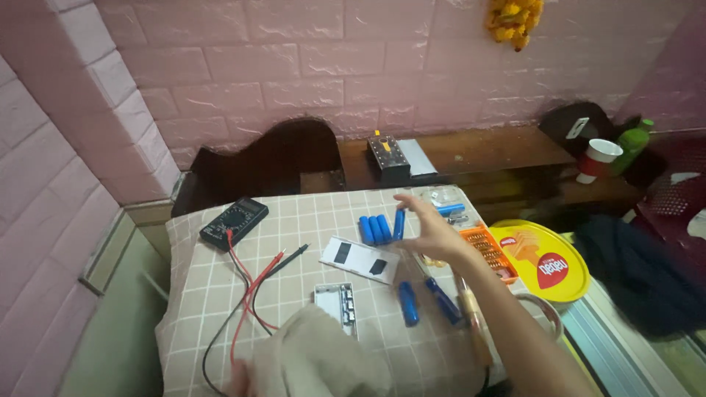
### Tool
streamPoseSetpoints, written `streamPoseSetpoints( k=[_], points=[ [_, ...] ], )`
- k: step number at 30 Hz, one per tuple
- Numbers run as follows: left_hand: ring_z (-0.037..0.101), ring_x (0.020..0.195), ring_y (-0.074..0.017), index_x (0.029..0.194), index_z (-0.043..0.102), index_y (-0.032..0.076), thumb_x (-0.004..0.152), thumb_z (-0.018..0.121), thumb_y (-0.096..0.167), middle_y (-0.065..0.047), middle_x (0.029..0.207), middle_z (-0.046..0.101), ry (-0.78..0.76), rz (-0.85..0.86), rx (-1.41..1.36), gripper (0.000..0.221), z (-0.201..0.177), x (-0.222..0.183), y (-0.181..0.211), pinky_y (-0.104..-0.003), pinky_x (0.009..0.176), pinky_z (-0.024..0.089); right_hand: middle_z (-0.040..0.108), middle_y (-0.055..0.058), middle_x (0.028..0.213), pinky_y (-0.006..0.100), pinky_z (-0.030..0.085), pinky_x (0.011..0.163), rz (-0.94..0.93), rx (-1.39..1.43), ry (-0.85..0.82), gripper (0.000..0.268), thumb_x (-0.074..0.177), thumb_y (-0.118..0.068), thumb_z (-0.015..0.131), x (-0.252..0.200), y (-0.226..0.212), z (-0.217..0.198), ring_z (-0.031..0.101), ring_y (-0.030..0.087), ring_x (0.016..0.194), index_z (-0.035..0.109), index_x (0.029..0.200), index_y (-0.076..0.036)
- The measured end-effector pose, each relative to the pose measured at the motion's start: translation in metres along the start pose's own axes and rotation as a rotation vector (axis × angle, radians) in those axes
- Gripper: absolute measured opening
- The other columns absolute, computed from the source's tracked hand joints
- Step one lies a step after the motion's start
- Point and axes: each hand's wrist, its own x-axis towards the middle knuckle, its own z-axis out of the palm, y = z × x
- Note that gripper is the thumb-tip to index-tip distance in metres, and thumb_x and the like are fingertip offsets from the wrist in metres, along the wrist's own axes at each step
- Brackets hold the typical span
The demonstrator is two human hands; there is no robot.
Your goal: Cleaning and inserting batteries into a battery holder on a repair bench
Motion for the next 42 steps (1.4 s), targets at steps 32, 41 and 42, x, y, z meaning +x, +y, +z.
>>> streamPoseSetpoints(
  k=[32,41,42],
  points=[
    [0.034,0.154,-0.0147,0.134,0.071,0.016,0.097,0.048,0.036,-0.003,0.162,0.042,0.031,0.027,0.798,0.047,0.336,-0.292,0.171,-0.038,0.127,0.025,0.074,-0.006,0.106,0.019,0.052,0.082,0.242,0.559,-0.396,0.076,0.084,-0.043,0.075,-0.248,-0.157,0.056,0.064,0.003,0.087,0.047,0.152,-0.024],
    [0.067,0.099,-0.0415,0.137,0.060,0.000,0.079,0.068,-0.009,-0.031,0.121,0.072,-0.011,-0.307,0.099,0.060,0.385,-0.336,0.189,-0.048,0.089,0.053,0.069,0.018,0.121,0.053,0.053,0.094,0.268,1.906,0.145,0.039,0.097,-0.034,0.060,-0.259,-0.074,0.090,0.065,0.036,0.113,0.063,0.124,-0.005],
    [0.067,0.099,-0.0415,0.137,0.060,0.000,0.079,0.068,-0.009,-0.031,0.121,0.072,-0.010,-0.309,0.100,0.060,0.383,-0.333,0.179,-0.048,0.089,0.053,0.069,0.018,0.121,0.053,0.053,0.094,0.272,1.906,0.147,0.039,0.097,-0.034,0.060,-0.255,-0.091,0.087,0.065,0.036,0.113,0.063,0.124,-0.005]
  ],
)
